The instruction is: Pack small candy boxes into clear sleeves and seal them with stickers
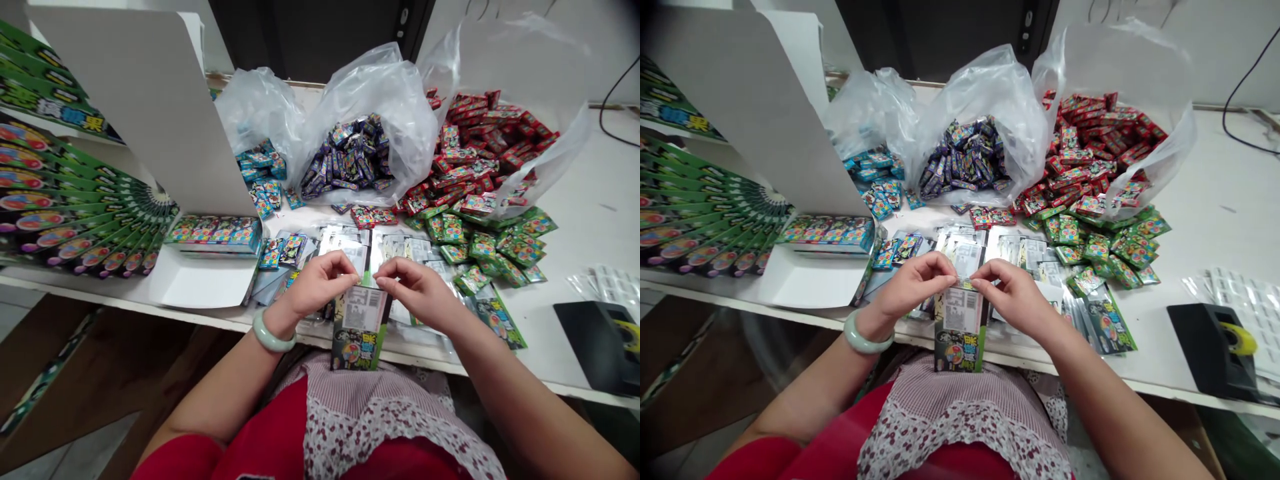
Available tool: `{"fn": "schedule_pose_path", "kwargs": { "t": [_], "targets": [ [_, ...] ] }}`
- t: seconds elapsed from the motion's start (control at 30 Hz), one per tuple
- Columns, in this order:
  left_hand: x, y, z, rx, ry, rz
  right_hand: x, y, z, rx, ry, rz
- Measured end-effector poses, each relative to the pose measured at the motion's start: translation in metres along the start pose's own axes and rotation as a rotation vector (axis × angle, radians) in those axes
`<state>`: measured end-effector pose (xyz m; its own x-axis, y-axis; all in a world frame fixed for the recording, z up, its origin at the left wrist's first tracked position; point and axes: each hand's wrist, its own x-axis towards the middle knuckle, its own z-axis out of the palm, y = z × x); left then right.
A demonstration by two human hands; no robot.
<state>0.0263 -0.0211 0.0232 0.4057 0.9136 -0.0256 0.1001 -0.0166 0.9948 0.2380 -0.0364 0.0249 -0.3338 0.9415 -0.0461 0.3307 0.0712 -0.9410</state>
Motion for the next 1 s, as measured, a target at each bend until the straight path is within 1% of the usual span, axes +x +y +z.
{"fn": "schedule_pose_path", "kwargs": {
  "t": [0.13,0.2,0.33,0.43,0.53,0.63,0.73,0.8,0.87,0.93,1.0],
  "targets": [
    [-0.003,0.002,-0.006,0.065,-0.116,0.025,-0.003,0.004,-0.002,-0.076,-0.017,-0.078],
    [-0.002,0.000,-0.009,0.019,-0.124,0.012,-0.005,0.004,-0.001,-0.068,-0.016,-0.098],
    [0.005,-0.002,-0.013,-0.056,-0.116,-0.016,-0.007,0.002,0.001,-0.100,0.042,-0.122],
    [0.006,0.002,-0.014,0.002,-0.174,0.020,-0.008,0.004,0.000,-0.131,0.072,-0.171],
    [-0.002,0.000,-0.014,0.056,-0.212,0.072,-0.012,0.010,-0.001,-0.151,0.085,-0.243],
    [-0.015,-0.015,-0.009,0.043,-0.139,0.142,-0.017,0.018,0.005,-0.180,0.099,-0.302],
    [-0.024,-0.032,0.001,0.045,0.005,0.176,-0.021,0.023,0.013,-0.203,0.150,-0.341],
    [-0.026,-0.038,0.007,0.041,0.076,0.194,-0.021,0.023,0.018,-0.204,0.173,-0.348],
    [-0.027,-0.038,0.010,0.038,0.088,0.249,-0.022,0.022,0.019,-0.164,0.177,-0.329],
    [-0.027,-0.034,0.009,0.044,0.067,0.305,-0.022,0.021,0.018,-0.066,0.199,-0.290],
    [-0.027,-0.030,0.008,0.061,0.047,0.314,-0.023,0.019,0.015,0.017,0.218,-0.249]
  ]
}}
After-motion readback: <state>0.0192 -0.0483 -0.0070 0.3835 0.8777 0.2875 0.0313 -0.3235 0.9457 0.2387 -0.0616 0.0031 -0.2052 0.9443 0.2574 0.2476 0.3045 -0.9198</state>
